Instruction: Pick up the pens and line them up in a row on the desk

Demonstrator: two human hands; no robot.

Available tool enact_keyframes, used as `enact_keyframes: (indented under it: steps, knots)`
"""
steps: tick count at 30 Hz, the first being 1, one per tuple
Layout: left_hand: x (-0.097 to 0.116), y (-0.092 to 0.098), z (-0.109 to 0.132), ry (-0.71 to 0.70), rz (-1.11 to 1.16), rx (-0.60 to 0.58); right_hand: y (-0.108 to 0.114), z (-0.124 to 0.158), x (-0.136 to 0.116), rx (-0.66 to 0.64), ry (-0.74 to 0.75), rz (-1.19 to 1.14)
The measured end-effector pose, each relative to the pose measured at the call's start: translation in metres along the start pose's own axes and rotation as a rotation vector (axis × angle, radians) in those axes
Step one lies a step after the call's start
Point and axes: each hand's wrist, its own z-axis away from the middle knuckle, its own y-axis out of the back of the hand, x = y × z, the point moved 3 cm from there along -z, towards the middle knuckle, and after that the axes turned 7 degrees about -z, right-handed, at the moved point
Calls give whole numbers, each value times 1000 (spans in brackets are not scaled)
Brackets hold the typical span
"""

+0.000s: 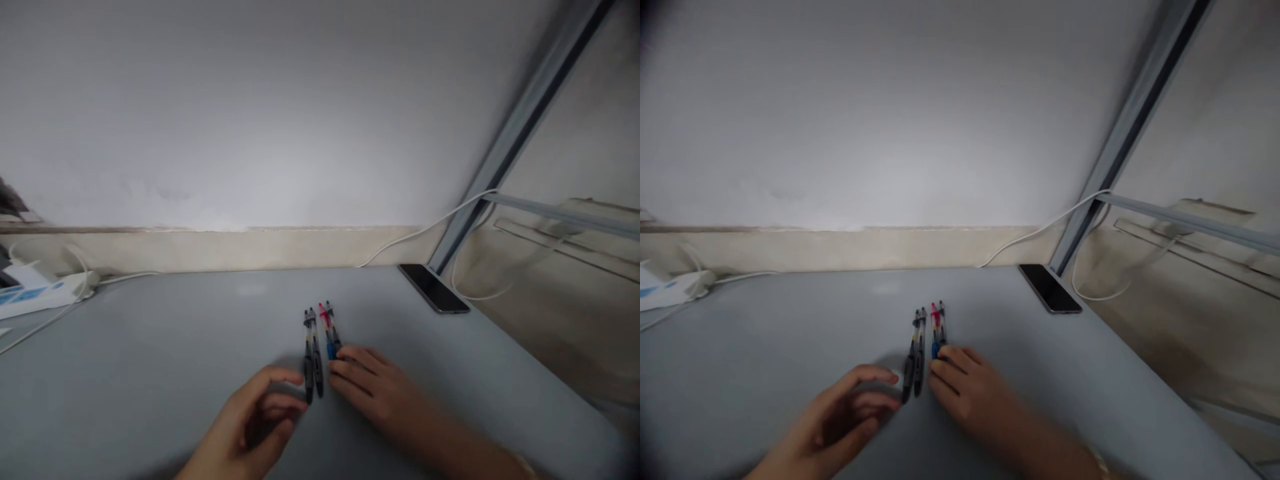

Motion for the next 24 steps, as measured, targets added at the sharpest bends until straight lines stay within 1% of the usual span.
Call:
enact_keyframes:
  steps: [3,6,7,10,11,12,13,16,19,21,23,24]
  knots:
    - [7,0,5,-33,-12,-3,7,-4,-3,0,25,-30]
    - [9,0,9,-70,-62,39,23,-7,-8,-12,10,-113]
    - [10,0,10,-82,-79,46,30,-7,-11,-17,25,-146]
    - [11,0,10,-111,-85,42,49,-4,-17,14,15,-212]
    - [11,0,9,-117,-74,45,54,-2,-18,52,-4,-247]
    - [10,1,8,-129,-55,56,59,1,-16,146,-104,-374]
    - [10,1,7,-150,-34,70,62,5,-15,226,-152,-435]
    - [8,1,7,-207,10,124,62,19,-9,407,-368,-624]
    - [6,0,10,-115,5,142,56,32,-1,522,-606,-804]
    - [6,0,13,-50,-5,122,48,38,5,538,-760,-948]
    - [8,-1,15,-5,-29,82,36,40,9,463,-920,-1131]
    - [8,-2,16,9,-47,62,30,40,10,393,-990,-1231]
